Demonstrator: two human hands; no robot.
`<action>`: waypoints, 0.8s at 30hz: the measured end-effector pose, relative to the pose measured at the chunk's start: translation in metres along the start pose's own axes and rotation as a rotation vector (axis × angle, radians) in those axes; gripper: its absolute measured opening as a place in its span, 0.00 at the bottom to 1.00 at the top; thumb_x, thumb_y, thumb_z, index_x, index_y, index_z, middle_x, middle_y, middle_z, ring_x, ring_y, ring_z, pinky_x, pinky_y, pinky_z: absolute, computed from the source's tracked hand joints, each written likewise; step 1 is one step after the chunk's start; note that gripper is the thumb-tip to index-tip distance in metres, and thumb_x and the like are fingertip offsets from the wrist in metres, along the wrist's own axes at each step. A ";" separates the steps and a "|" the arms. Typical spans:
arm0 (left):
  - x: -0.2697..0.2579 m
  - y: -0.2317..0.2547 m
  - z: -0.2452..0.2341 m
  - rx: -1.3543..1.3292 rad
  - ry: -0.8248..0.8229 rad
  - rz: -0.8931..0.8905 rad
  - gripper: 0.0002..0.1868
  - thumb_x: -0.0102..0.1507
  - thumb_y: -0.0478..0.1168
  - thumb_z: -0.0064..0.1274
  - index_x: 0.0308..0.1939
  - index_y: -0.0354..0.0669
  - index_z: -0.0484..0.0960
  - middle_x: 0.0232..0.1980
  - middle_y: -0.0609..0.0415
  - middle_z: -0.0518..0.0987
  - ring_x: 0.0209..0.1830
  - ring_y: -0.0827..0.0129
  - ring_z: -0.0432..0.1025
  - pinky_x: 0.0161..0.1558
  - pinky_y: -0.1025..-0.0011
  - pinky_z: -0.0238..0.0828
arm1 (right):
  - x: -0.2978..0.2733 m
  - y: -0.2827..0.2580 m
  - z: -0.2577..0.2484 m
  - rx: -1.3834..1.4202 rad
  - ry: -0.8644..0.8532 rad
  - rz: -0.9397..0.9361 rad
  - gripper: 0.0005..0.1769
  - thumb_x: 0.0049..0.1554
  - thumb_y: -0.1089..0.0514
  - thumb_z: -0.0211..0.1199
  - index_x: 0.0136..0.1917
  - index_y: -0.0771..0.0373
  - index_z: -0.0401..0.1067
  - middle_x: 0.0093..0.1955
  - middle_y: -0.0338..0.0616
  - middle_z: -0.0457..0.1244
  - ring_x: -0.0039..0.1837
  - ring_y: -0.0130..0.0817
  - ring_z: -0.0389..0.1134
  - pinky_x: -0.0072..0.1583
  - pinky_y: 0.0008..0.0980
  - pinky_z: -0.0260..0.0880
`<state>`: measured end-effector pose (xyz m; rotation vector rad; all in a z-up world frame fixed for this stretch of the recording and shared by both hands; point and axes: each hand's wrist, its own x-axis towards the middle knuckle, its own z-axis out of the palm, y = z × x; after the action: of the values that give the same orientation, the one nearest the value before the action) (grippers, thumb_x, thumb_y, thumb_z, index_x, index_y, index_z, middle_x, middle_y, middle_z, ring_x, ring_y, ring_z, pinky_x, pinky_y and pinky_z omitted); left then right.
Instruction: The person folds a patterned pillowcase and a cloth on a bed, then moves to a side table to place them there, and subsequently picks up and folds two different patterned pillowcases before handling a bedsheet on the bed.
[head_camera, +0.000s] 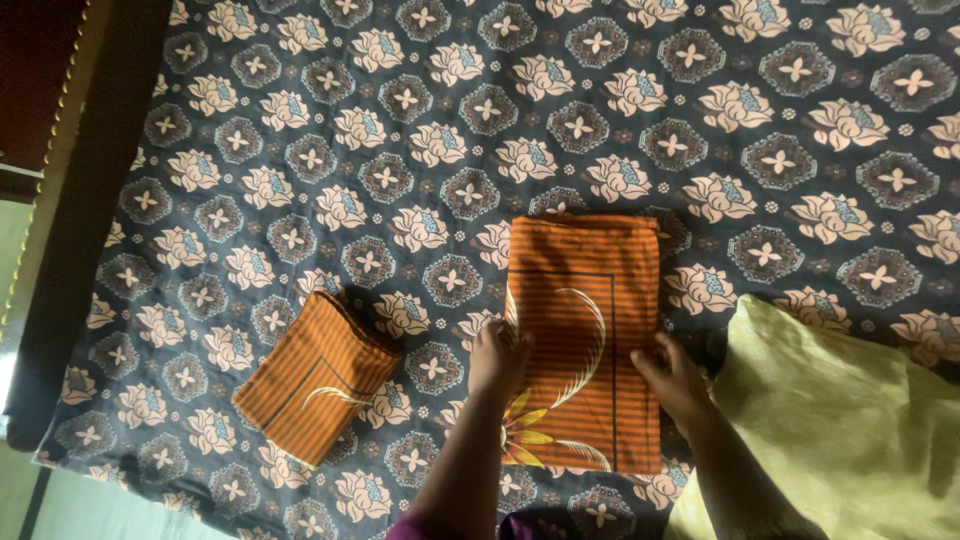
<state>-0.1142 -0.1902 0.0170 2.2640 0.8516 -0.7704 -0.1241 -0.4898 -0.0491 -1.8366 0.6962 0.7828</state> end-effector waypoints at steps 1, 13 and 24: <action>0.006 0.010 -0.002 0.025 0.013 -0.029 0.35 0.61 0.58 0.58 0.64 0.46 0.64 0.66 0.42 0.69 0.63 0.45 0.69 0.60 0.51 0.69 | 0.006 -0.005 0.001 -0.012 0.031 0.111 0.39 0.56 0.45 0.67 0.74 0.62 0.58 0.63 0.51 0.64 0.56 0.42 0.70 0.56 0.41 0.72; 0.057 -0.028 0.002 -0.059 -0.225 0.004 0.20 0.60 0.49 0.58 0.53 0.44 0.81 0.46 0.44 0.87 0.44 0.60 0.82 0.49 0.65 0.78 | 0.004 -0.036 -0.011 0.489 -0.209 0.161 0.18 0.56 0.56 0.62 0.57 0.66 0.73 0.51 0.49 0.70 0.51 0.38 0.70 0.53 0.43 0.69; -0.007 0.094 -0.122 -0.521 -0.006 0.402 0.33 0.62 0.32 0.50 0.73 0.36 0.63 0.47 0.40 0.85 0.37 0.63 0.80 0.38 0.70 0.79 | -0.024 -0.150 -0.084 0.427 -0.018 -0.369 0.38 0.54 0.65 0.65 0.77 0.61 0.59 0.57 0.41 0.64 0.58 0.29 0.65 0.60 0.29 0.67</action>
<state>-0.0141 -0.1668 0.1317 1.8695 0.4919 -0.3219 -0.0091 -0.5115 0.0792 -1.5022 0.4500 0.3718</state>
